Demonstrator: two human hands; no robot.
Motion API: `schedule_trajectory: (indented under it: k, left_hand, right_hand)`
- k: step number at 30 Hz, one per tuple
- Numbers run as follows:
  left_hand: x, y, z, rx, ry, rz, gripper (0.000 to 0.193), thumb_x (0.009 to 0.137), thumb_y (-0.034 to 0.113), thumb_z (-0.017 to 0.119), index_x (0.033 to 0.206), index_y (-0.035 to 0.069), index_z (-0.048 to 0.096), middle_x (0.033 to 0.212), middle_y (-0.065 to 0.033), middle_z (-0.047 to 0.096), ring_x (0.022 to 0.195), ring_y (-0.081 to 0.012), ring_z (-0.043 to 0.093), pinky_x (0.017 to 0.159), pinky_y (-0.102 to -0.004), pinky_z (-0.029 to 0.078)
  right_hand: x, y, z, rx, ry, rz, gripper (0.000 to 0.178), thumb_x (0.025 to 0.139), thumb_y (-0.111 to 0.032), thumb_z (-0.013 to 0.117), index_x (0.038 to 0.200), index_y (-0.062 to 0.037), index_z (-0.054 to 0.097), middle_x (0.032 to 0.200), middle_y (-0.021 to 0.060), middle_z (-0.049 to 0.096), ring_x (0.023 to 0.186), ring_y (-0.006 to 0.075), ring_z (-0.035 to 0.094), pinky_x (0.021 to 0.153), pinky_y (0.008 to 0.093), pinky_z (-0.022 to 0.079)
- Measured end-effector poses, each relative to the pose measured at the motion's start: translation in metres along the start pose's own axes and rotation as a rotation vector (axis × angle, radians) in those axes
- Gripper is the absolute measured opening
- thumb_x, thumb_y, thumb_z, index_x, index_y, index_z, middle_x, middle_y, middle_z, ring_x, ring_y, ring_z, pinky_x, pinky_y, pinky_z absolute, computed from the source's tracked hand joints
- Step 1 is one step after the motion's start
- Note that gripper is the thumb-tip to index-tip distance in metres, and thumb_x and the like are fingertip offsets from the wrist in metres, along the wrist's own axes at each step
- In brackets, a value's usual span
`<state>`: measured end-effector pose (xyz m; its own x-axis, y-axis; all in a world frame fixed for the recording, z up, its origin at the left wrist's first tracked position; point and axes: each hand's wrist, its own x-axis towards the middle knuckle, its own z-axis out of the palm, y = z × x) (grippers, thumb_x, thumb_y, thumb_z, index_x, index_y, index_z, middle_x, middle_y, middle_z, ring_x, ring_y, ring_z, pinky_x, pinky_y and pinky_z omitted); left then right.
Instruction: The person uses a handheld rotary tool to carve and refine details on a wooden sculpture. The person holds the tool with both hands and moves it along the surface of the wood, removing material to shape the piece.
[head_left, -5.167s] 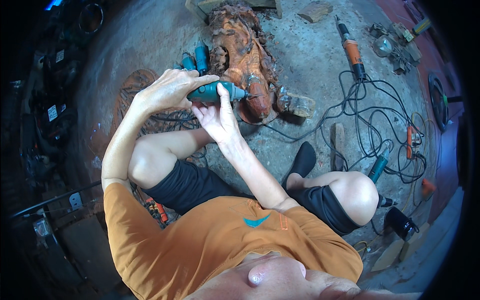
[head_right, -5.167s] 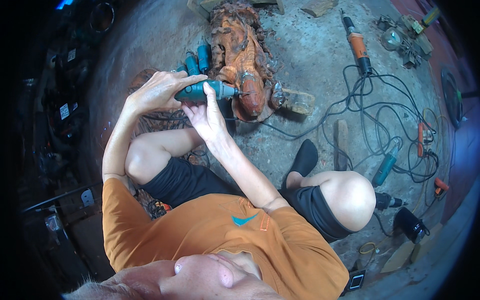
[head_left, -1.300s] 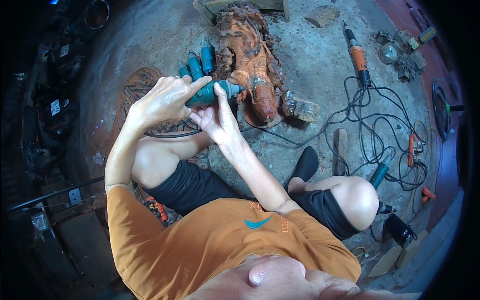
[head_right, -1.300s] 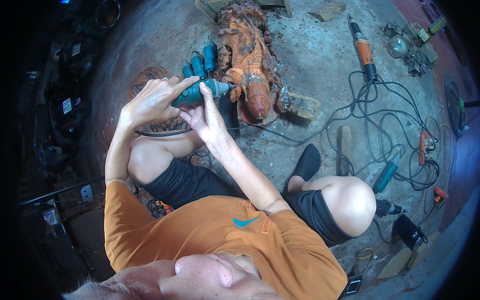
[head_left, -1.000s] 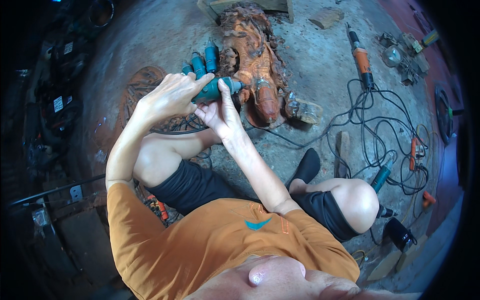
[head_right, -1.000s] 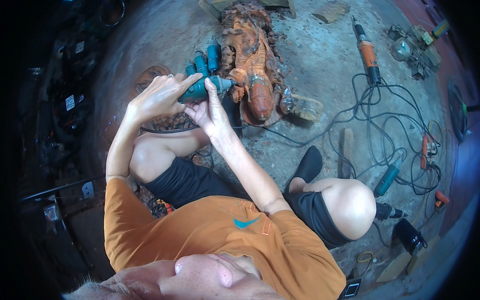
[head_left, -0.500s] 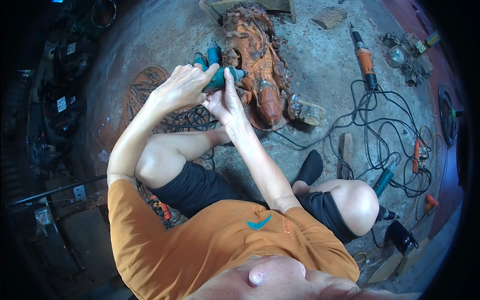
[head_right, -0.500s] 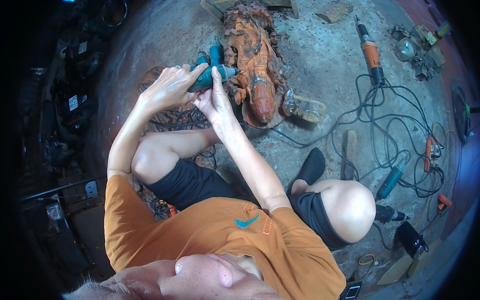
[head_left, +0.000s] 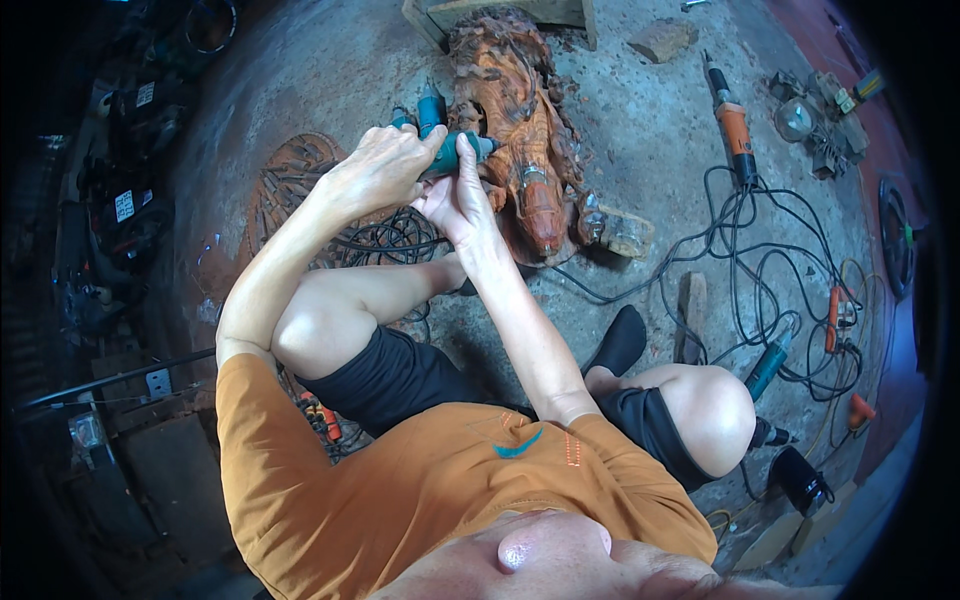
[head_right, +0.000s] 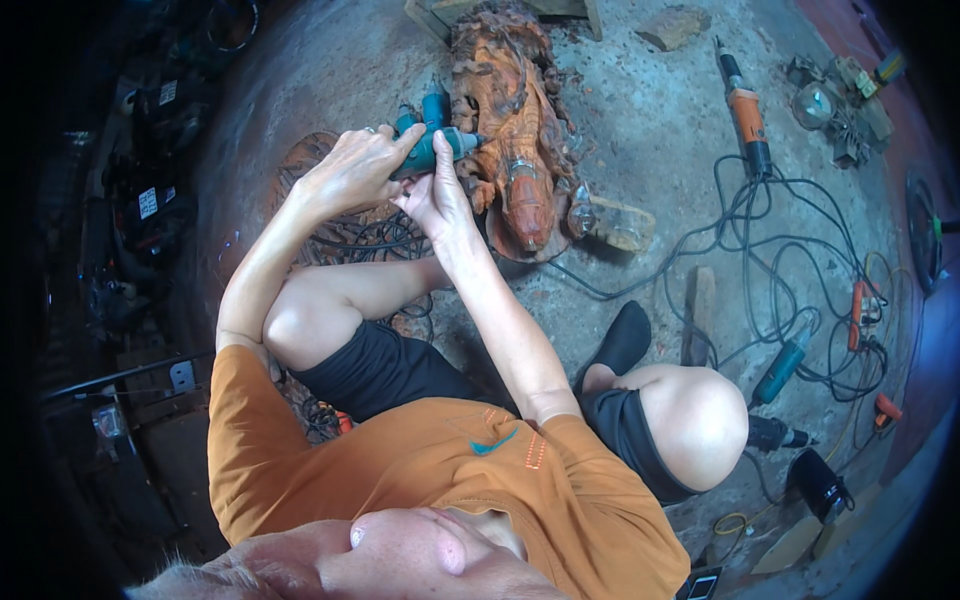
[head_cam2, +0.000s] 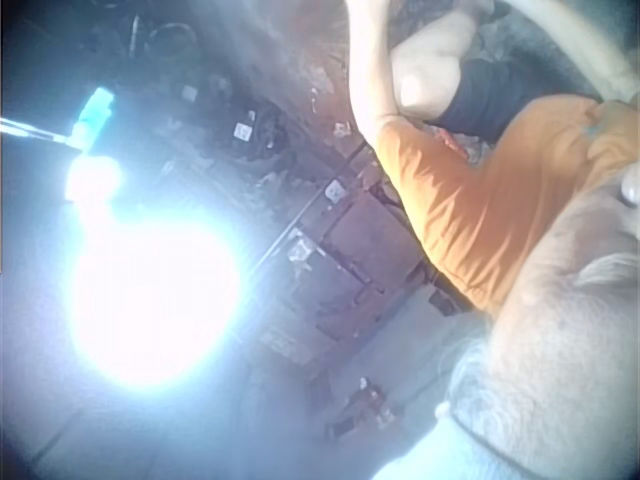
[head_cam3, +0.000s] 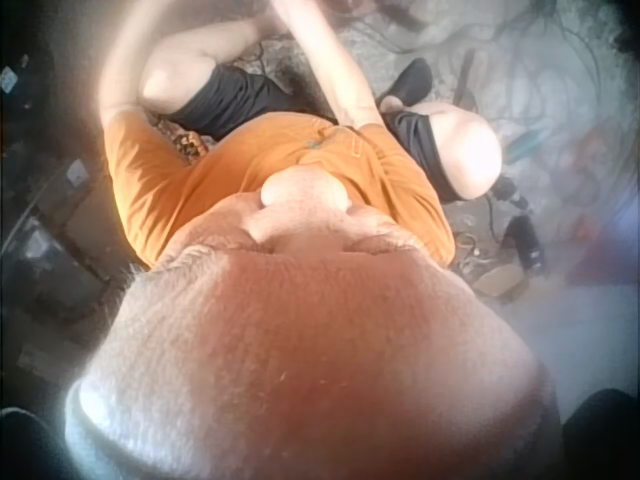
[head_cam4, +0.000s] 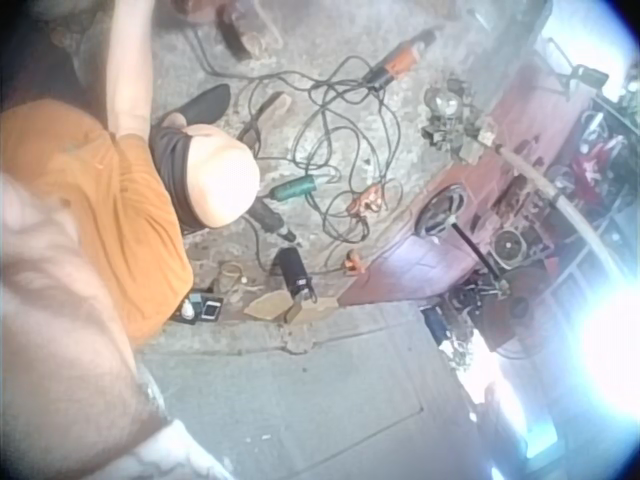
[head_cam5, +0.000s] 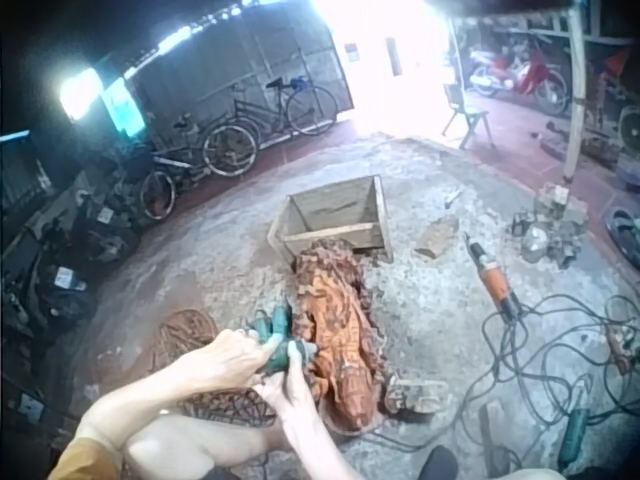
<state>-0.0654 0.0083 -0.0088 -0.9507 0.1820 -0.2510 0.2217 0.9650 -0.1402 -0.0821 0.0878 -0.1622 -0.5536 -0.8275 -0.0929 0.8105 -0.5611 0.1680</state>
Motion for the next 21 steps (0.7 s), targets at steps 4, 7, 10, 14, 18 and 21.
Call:
schedule_trajectory:
  k: [4,7,10,14,18,21]
  left_hand:
    - [0.0015,-0.001,0.0032,0.003,0.016,0.001,0.073,0.068,0.011,0.076,0.135,-0.001,0.049,0.087,-0.0287,0.066,0.077,-0.0419,0.068,0.067,-0.0475,0.056]
    - [0.0021,-0.0019,0.0052,0.009,0.02,0.002,0.073,0.068,0.011,0.076,0.135,-0.002,0.049,0.087,-0.0289,0.066,0.076,-0.0417,0.068,0.067,-0.047,0.056]
    - [0.0032,-0.0027,0.0056,0.015,0.022,0.001,0.074,0.067,0.01,0.076,0.135,-0.002,0.049,0.085,-0.0287,0.066,0.076,-0.0413,0.068,0.066,-0.0463,0.056]
    - [0.0045,-0.0027,0.0061,0.009,0.025,-0.001,0.075,0.067,0.01,0.075,0.136,-0.001,0.049,0.083,-0.028,0.066,0.074,-0.0404,0.068,0.065,-0.0458,0.056]
    - [0.0031,-0.0032,0.0065,0.007,0.011,-0.006,0.075,0.067,0.01,0.076,0.137,-0.001,0.05,0.084,-0.0274,0.066,0.075,-0.0398,0.068,0.066,-0.0457,0.056]
    - [0.0012,-0.0017,0.0048,0.01,0.006,-0.001,0.076,0.067,0.01,0.076,0.137,-0.001,0.05,0.085,-0.0274,0.067,0.078,-0.0397,0.069,0.068,-0.0457,0.056]
  right_hand:
    - [0.0017,-0.0012,-0.0023,-0.001,-0.002,-0.003,0.066,0.092,-0.054,0.063,0.138,-0.0094,0.048,0.138,0.0106,0.056,0.122,0.0284,0.057,0.099,0.0514,0.05]
    - [0.0028,-0.0025,-0.0026,-0.002,-0.022,0.004,0.067,0.092,-0.055,0.063,0.139,-0.009,0.048,0.138,0.0107,0.056,0.123,0.0283,0.056,0.099,0.0515,0.05]
    - [0.0046,-0.004,-0.0037,-0.011,-0.036,0.011,0.068,0.093,-0.055,0.063,0.14,-0.0085,0.047,0.138,0.0107,0.056,0.124,0.0285,0.056,0.1,0.052,0.05]
    - [0.007,-0.0042,-0.0061,-0.005,-0.02,0.016,0.068,0.092,-0.055,0.063,0.14,-0.0085,0.047,0.138,0.0109,0.056,0.125,0.0291,0.056,0.101,0.053,0.049]
    - [0.0058,-0.0024,-0.0057,-0.02,-0.017,0.007,0.067,0.091,-0.056,0.064,0.139,-0.0124,0.048,0.135,0.0102,0.056,0.121,0.0276,0.057,0.096,0.0516,0.052]
    - [0.0021,-0.0024,-0.0043,-0.004,-0.009,0.007,0.066,0.091,-0.053,0.066,0.137,-0.0087,0.049,0.136,0.0112,0.057,0.123,0.0305,0.057,0.101,0.0541,0.049]
